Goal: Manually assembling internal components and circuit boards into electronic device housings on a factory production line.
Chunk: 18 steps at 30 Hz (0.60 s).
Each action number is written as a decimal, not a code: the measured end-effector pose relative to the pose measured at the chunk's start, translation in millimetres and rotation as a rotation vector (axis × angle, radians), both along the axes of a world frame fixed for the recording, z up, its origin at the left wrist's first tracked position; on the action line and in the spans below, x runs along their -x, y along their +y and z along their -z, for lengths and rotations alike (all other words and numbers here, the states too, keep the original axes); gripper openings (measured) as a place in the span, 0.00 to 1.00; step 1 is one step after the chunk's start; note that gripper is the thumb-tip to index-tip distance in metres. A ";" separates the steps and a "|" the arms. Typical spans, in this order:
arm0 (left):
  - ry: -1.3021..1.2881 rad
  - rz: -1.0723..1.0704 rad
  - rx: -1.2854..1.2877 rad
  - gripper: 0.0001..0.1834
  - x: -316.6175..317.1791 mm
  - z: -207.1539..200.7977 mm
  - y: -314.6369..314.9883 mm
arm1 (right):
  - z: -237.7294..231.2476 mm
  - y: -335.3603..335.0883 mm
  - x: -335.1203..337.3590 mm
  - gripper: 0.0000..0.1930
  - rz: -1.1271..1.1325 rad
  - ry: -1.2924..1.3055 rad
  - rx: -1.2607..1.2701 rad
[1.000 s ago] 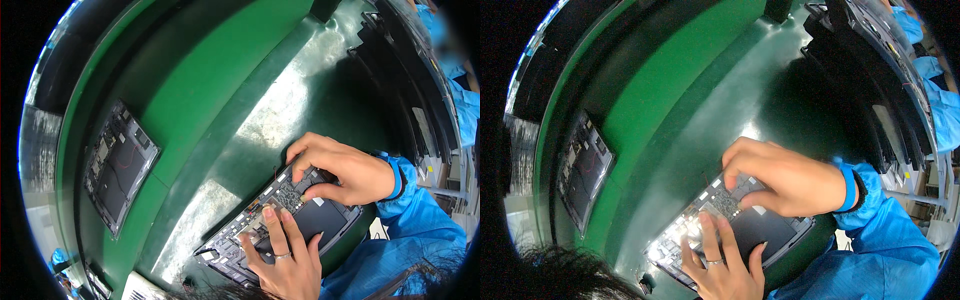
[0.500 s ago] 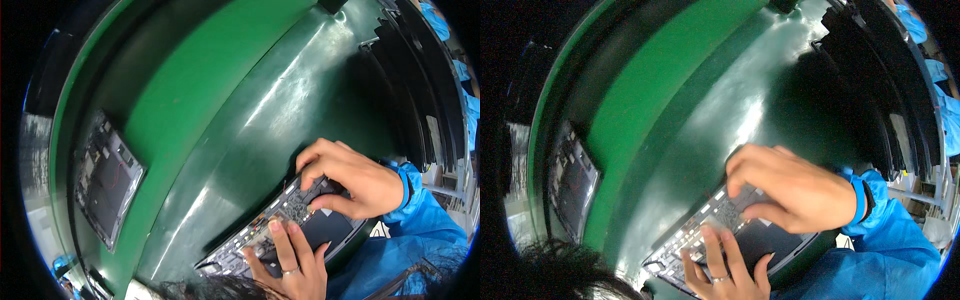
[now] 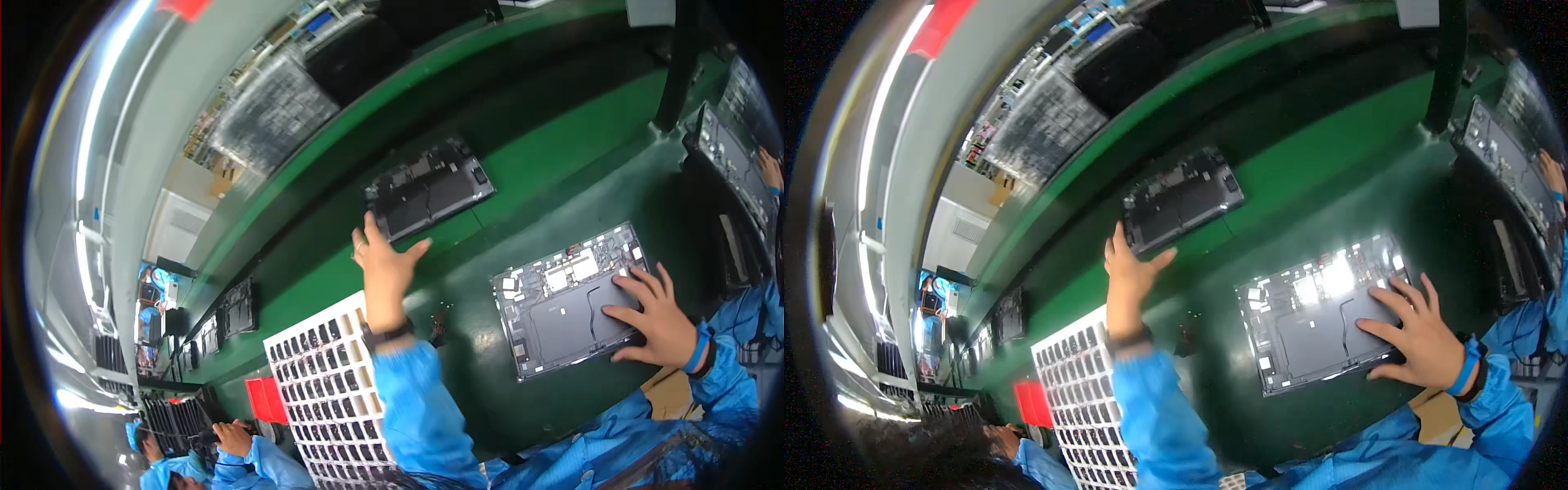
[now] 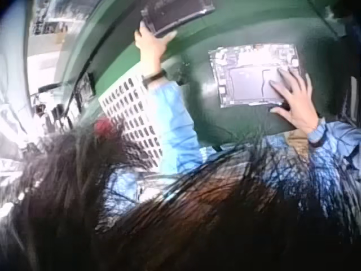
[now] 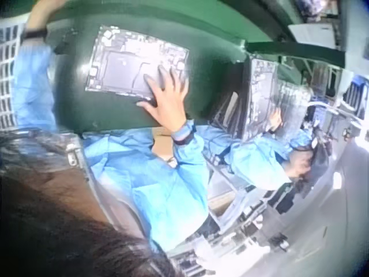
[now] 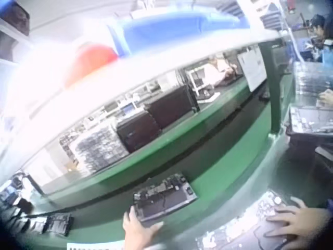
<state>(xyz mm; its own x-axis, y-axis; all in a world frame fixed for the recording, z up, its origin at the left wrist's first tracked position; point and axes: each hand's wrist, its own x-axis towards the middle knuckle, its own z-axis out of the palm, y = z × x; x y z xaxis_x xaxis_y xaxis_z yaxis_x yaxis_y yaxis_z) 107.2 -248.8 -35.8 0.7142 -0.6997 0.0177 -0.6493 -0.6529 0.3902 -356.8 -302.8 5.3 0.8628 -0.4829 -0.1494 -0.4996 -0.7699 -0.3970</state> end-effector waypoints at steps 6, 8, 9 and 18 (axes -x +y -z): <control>0.162 0.048 0.348 0.58 -90.9 94.1 26.5 | 47.3 23.0 6.2 0.39 0.034 -0.079 0.271; 0.096 0.074 0.451 0.53 -95.7 105.5 20.4 | 37.0 24.3 -2.2 0.38 0.060 -0.056 0.345; 0.202 0.019 0.557 0.50 -97.8 106.2 16.5 | 34.3 18.2 -5.8 0.38 0.074 -0.057 0.367; 1.494 -0.356 0.868 0.04 -72.6 42.2 -7.9 | 55.7 -56.3 -52.4 0.37 0.140 -0.053 0.592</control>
<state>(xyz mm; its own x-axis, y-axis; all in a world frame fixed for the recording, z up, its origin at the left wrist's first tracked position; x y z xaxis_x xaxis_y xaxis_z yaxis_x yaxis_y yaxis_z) 179.8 -256.6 -77.9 0.5677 -0.6652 -0.4850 0.6690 0.0295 0.7427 -304.3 -359.1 -50.4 0.7842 -0.5802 0.2201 -0.6033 -0.7959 0.0513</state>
